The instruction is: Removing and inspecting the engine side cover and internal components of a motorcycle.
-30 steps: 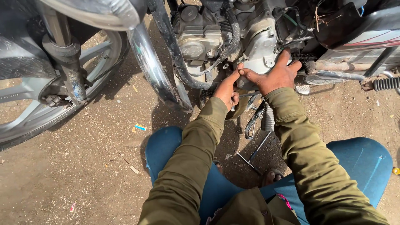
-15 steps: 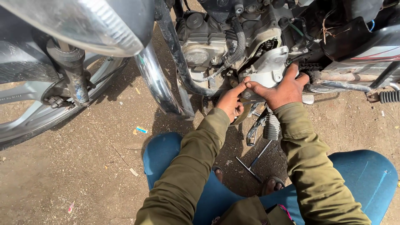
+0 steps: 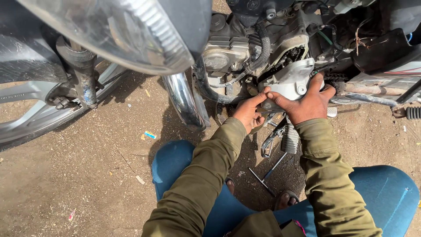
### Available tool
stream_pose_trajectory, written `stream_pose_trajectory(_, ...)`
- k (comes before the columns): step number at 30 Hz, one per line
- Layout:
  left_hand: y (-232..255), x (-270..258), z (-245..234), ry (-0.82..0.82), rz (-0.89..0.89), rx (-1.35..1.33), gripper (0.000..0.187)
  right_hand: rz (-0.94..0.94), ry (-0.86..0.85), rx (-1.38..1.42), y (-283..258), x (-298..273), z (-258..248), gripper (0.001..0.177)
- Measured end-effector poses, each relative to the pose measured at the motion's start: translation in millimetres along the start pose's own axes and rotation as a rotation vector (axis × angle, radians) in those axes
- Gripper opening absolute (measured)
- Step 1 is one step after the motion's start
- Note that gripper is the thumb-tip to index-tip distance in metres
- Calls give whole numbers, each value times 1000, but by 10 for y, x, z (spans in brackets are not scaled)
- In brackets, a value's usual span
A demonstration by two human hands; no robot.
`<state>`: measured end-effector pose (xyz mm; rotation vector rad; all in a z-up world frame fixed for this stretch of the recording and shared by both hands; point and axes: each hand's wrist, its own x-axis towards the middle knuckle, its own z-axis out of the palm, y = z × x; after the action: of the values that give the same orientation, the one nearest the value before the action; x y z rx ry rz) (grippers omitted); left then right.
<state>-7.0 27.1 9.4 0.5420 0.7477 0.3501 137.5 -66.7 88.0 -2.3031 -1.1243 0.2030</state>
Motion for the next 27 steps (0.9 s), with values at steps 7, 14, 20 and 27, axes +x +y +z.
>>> stream_pose_trajectory(7, -2, 42, -19, 30, -8, -2, 41, 1, 10, -26, -87, 61, -27, 142)
stream_pose_trajectory(14, -83, 129, -114, -27, 22, 17, 54, 31, 2, 10, -102, -48, -18, 142)
stream_pose_trajectory(20, -19, 57, -75, -54, 29, 38, 56, -14, 67, 27, -64, -94, -10, 145)
stream_pose_trajectory(27, 134, 50, 44, 76, -17, 104, 63, -72, 98, 11, 5, -132, -66, 146)
